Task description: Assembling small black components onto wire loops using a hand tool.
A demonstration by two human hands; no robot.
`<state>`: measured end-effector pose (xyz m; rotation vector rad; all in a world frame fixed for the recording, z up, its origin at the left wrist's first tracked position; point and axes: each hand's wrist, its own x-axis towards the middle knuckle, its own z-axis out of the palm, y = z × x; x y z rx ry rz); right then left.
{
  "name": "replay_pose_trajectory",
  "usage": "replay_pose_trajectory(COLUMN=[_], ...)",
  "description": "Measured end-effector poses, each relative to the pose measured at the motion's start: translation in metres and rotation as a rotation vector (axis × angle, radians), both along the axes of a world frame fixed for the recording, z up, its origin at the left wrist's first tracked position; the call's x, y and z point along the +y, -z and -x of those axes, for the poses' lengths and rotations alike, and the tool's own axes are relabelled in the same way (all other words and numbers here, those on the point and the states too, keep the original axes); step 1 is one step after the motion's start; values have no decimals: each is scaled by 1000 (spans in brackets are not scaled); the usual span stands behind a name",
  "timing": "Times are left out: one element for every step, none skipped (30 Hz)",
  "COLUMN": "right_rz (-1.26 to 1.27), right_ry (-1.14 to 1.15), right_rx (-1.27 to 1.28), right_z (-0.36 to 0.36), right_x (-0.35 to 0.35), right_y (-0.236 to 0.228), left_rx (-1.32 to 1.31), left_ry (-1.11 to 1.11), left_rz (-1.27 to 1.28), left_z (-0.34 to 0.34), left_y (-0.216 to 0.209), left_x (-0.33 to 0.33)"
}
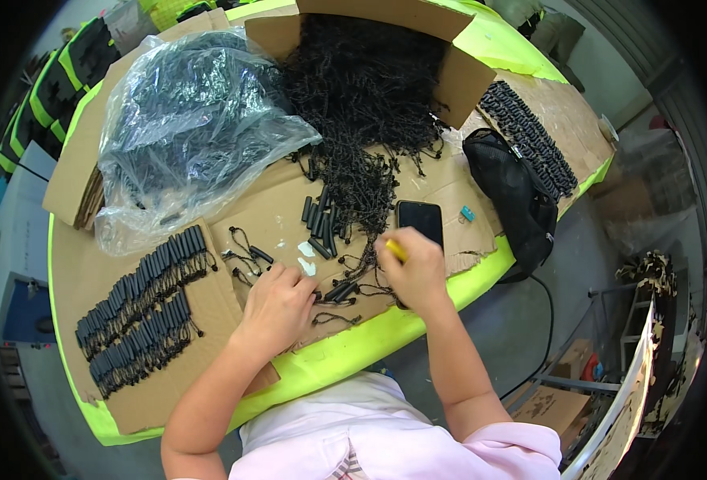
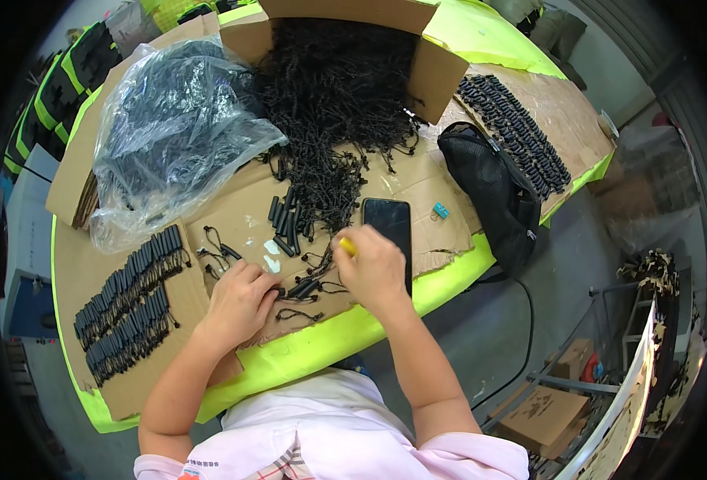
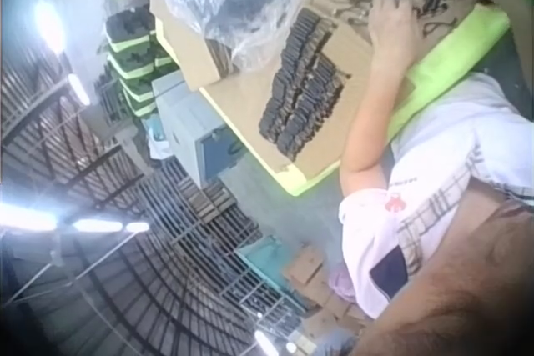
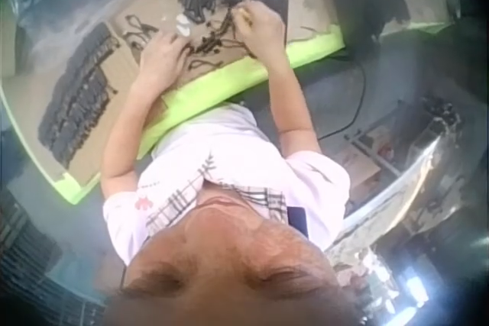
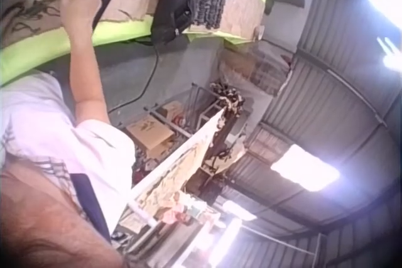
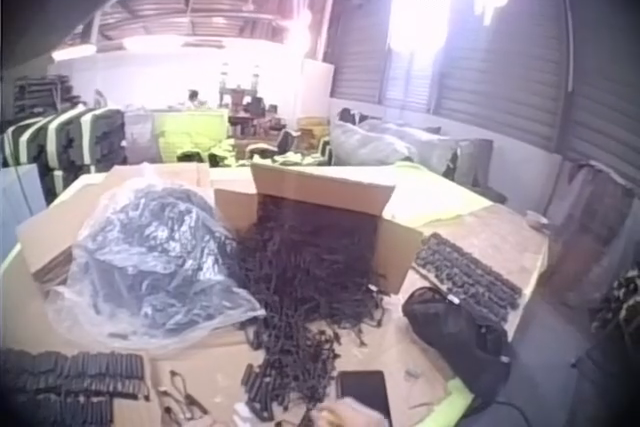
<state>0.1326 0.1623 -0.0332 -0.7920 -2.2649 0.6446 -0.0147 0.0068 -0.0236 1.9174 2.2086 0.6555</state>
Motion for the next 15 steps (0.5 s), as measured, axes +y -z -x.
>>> replay_pose_trajectory(right_rz=[9, 8, -12, -31, -31, 38, 107, 107, 70, 33, 41, 42, 45, 47, 46], right_ry=[57, 86, 63, 40, 37, -65, -167, -167, -141, -114, -47, -48, -17, 14, 14], right_rx=[-3, -58, -30, -3, -1, -45, -89, -89, -147, -205, -294, -293, -411, -528, -528], right_z=[2, 2, 4, 6, 7, 8, 8, 7, 7, 7, 9, 11, 13, 15, 15], right_x=[8, 14, 15, 15, 14, 12, 9, 8, 7, 6, 5, 4, 2, 2, 1], right_y=[-3, -6, -6, -6, -7, -8, -9, -9, -9, -8, -10, -10, -10, -10, -8], left_rx=[-1, -4, -4, -3, -2, -2, -2, -3, -3, -2, 23, 48, 48, 73, 97], left_ry=[1, 8, 11, 8, 12, 18, 18, 24, 29, 27, 25, 24, 24, 33, 42], left_rz=[-2, -11, -19, -19, -17, -16, -17, -18, -19, -18, -2, 16, 17, 12, 5], left_z=[0, -1, 0, 0, 1, 1, 2, 2, 2, 3, 3, 3, 3, 3, 3], left_y=[1, 2, 4, 4, 3, 2, 2, 3, 3, 2, 1, 1, 1, 3, 3], left_x=[0, 0, 0, 0, 1, 1, 1, 2, 2, 3, 5, 5, 4, 4, 5])
